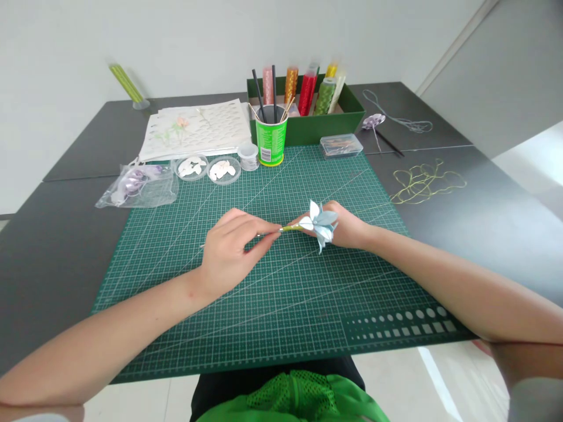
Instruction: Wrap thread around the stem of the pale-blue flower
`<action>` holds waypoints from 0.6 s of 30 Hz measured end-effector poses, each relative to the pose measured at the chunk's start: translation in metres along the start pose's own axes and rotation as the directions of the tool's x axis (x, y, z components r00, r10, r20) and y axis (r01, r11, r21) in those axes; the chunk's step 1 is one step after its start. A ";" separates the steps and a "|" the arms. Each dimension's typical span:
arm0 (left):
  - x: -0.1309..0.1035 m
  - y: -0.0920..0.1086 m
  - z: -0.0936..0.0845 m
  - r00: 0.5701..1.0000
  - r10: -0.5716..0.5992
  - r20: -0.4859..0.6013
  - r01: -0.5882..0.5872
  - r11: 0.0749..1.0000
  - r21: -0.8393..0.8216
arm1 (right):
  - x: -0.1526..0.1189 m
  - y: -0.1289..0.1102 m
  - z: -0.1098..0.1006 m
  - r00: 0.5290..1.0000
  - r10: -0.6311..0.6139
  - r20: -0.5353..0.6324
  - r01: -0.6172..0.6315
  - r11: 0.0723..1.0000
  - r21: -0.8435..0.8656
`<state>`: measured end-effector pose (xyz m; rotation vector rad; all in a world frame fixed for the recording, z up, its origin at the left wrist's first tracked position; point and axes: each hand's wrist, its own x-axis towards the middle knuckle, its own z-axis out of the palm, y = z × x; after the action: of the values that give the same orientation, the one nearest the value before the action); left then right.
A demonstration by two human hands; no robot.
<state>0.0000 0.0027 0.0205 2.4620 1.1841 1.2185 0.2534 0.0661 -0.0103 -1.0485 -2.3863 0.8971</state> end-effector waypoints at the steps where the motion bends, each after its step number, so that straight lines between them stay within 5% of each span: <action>1: 0.001 -0.001 0.000 0.998 -0.061 -0.014 0.061 0.998 0.022 | -0.001 -0.001 0.001 1.000 -0.006 -0.007 0.005 1.000 -0.011; 8: 0.007 -0.014 0.002 0.914 -0.404 -0.043 0.399 0.912 -0.093 | -0.002 -0.014 -0.004 0.983 -0.129 0.128 0.123 0.991 0.056; 18: 0.011 -0.027 0.007 0.886 -0.463 -0.016 0.456 0.876 -0.157 | -0.009 -0.031 -0.005 0.943 -0.253 0.217 0.210 0.956 0.205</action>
<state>-0.0071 0.0305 0.0106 1.8940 1.5177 1.1800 0.2458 0.0453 0.0139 -0.6019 -2.4987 1.1813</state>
